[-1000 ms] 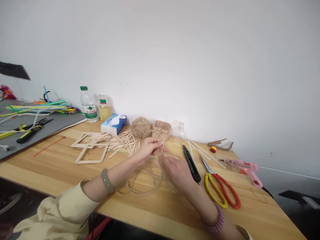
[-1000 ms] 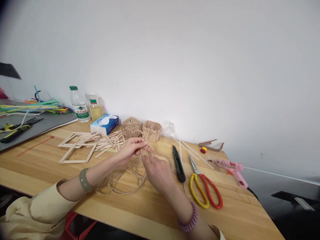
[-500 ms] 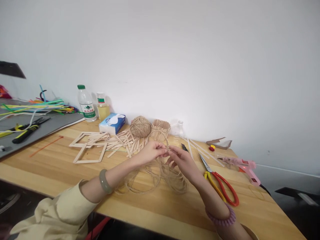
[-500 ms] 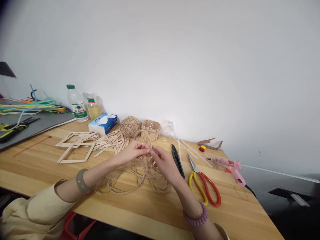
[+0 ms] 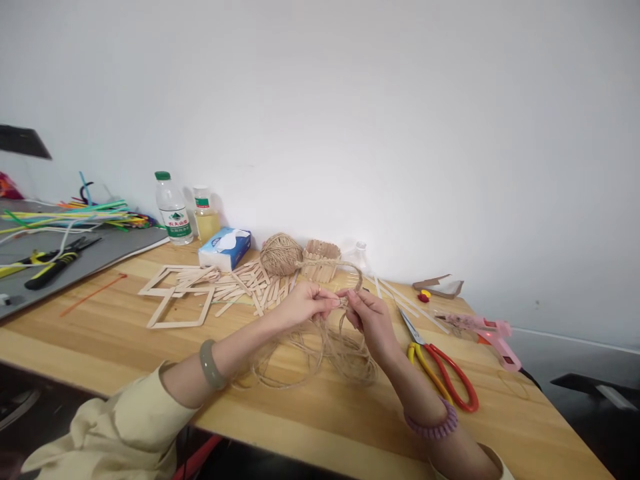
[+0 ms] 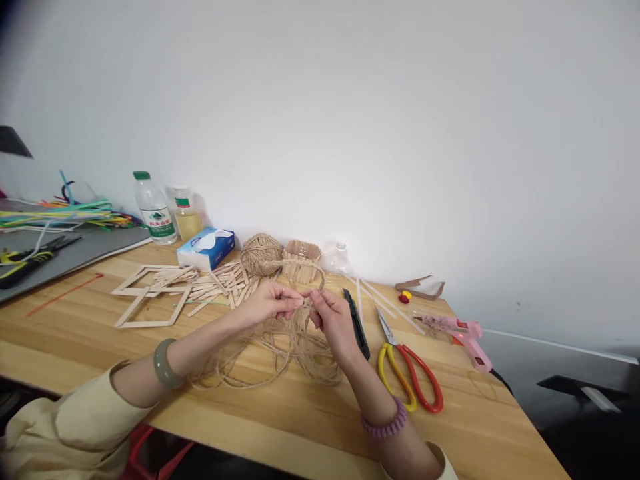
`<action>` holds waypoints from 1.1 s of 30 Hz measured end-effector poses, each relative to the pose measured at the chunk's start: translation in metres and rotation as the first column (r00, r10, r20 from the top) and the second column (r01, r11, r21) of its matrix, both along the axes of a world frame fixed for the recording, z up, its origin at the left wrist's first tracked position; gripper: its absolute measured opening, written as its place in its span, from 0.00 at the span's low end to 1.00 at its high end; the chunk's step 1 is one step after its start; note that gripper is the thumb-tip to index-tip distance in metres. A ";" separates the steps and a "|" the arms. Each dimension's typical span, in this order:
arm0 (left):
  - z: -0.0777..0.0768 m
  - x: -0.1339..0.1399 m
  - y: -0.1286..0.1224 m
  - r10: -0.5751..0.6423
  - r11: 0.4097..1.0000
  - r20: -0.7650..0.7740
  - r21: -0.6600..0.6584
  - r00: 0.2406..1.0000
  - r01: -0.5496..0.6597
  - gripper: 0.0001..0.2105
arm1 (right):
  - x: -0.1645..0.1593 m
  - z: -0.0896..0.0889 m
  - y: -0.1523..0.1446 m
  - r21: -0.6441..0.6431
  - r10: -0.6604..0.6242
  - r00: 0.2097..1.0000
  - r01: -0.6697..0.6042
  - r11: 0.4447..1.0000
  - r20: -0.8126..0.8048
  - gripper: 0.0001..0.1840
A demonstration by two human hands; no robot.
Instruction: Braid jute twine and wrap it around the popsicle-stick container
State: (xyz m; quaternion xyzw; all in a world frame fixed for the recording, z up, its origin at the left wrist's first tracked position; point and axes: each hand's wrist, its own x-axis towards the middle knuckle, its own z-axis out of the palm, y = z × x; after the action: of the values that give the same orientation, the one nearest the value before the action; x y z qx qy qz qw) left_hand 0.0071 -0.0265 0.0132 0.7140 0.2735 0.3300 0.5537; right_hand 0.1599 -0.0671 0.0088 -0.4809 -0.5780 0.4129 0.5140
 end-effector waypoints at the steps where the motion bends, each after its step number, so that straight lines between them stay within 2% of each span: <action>1: 0.000 0.000 0.000 -0.007 1.000 0.017 -0.013 1.000 0.007 0.16 | 0.000 0.000 0.000 -0.015 0.012 0.999 -0.013 1.000 -0.040 0.17; 5: 0.002 0.001 -0.002 0.015 0.999 0.047 -0.045 0.999 -0.013 0.14 | 0.000 0.001 0.001 -0.060 0.070 0.991 -0.078 0.995 -0.118 0.16; 11: -0.001 0.003 0.000 0.152 0.986 0.028 -0.075 0.988 -0.150 0.11 | 0.003 0.003 0.000 -0.075 0.205 0.970 -0.216 0.973 -0.134 0.15; 13: -0.003 0.003 0.001 0.180 0.981 0.018 -0.081 0.983 -0.178 0.10 | 0.003 0.003 0.000 -0.081 0.202 0.975 -0.210 0.974 -0.090 0.12; 16: -0.004 0.003 0.003 0.191 0.979 0.001 -0.078 0.982 -0.190 0.08 | 0.004 0.001 0.002 -0.046 0.132 0.990 -0.129 0.991 0.059 0.12; 18: -0.005 0.002 0.004 0.171 0.980 -0.008 -0.099 0.985 -0.171 0.08 | 0.004 -0.001 0.003 -0.002 0.086 0.985 -0.087 0.996 0.153 0.12; 21: -0.003 -0.001 0.006 0.108 0.972 0.024 -0.212 0.994 -0.100 0.09 | 0.007 -0.002 0.004 0.026 0.073 0.971 -0.081 0.996 0.228 0.12; 24: -0.001 -0.006 0.007 0.024 0.940 0.121 -0.340 0.992 0.019 0.11 | 0.009 0.000 0.003 0.038 0.098 0.963 -0.111 0.993 0.252 0.12; 26: 0.000 -0.008 0.008 -0.059 0.918 0.166 -0.378 0.984 0.118 0.10 | 0.010 0.000 0.003 0.063 0.090 0.958 -0.111 0.992 0.273 0.11; 28: 0.000 -0.009 0.009 -0.125 0.923 0.153 -0.345 0.980 0.172 0.09 | 0.010 0.000 0.003 0.092 0.061 0.948 -0.094 0.991 0.313 0.11; 29: 0.000 -0.009 0.009 -0.131 0.941 0.116 -0.299 0.985 0.160 0.09 | 0.010 -0.001 0.003 0.102 0.045 0.941 -0.083 0.991 0.335 0.11; 31: -0.002 -0.007 0.007 -0.050 0.990 0.000 -0.130 0.999 0.049 0.10 | 0.010 -0.003 0.004 0.108 0.011 0.930 -0.054 0.993 0.366 0.11; 33: -0.004 -0.005 0.005 0.114 0.986 -0.103 0.132 0.988 -0.100 0.10 | 0.010 -0.008 0.006 0.100 -0.024 0.929 -0.013 0.995 0.369 0.11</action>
State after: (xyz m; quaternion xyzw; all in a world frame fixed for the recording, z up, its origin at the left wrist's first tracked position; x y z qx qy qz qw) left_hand 0.0025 -0.0217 0.0090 0.7489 0.3202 0.3362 0.4729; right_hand 0.1703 -0.0610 0.0013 -0.5253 -0.6832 0.2839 0.4204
